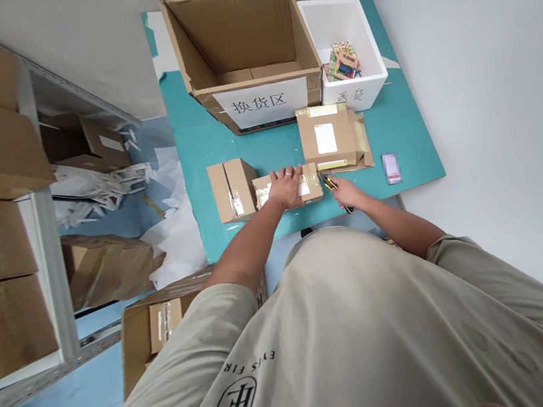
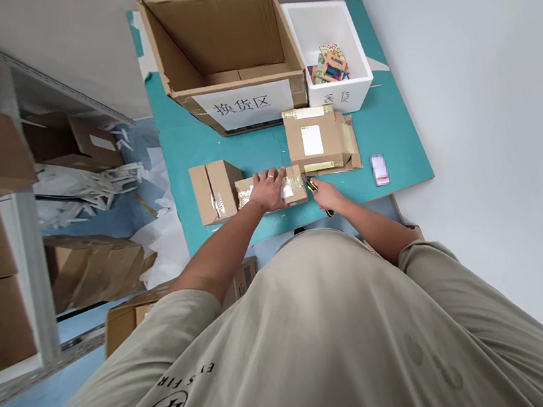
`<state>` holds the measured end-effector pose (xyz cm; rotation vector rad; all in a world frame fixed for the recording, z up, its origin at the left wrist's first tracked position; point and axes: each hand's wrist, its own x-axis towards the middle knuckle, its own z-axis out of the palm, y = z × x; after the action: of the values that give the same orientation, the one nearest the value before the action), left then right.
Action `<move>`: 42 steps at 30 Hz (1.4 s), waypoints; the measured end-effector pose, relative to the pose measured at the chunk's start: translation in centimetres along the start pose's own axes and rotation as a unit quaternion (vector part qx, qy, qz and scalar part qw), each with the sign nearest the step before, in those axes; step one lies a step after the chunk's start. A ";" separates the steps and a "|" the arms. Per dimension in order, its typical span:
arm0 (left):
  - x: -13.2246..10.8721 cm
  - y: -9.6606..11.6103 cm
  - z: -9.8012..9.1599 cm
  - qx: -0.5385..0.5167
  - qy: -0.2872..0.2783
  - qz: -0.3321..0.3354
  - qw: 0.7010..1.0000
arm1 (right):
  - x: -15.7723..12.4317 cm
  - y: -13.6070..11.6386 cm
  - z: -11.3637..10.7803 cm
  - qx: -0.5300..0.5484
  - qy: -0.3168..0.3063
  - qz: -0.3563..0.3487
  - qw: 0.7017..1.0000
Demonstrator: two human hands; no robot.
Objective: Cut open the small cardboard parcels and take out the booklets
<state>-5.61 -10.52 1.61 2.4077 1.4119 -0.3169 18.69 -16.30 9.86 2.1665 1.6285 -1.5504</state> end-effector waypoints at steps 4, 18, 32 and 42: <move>0.0 -0.1 0.1 -0.003 -0.002 -0.001 1.000 | 0.1 0.2 -0.4 0.003 -0.013 0.004 1.000; -0.1 -0.1 0.1 -0.003 -0.003 -0.002 1.000 | -0.4 0.5 0.0 0.044 0.003 0.006 0.999; 0.1 -0.1 0.1 -0.002 -0.005 0.000 1.000 | -0.2 -1.7 -1.2 -0.117 -0.048 -0.025 0.992; -0.1 0.5 -0.1 -0.023 -0.001 -0.003 1.000 | -0.8 -2.8 -1.0 -0.194 -0.063 -0.027 0.979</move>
<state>-5.22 -10.78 1.85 2.3664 1.4112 -0.2855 17.37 -15.06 12.29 1.8020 1.7809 -1.2231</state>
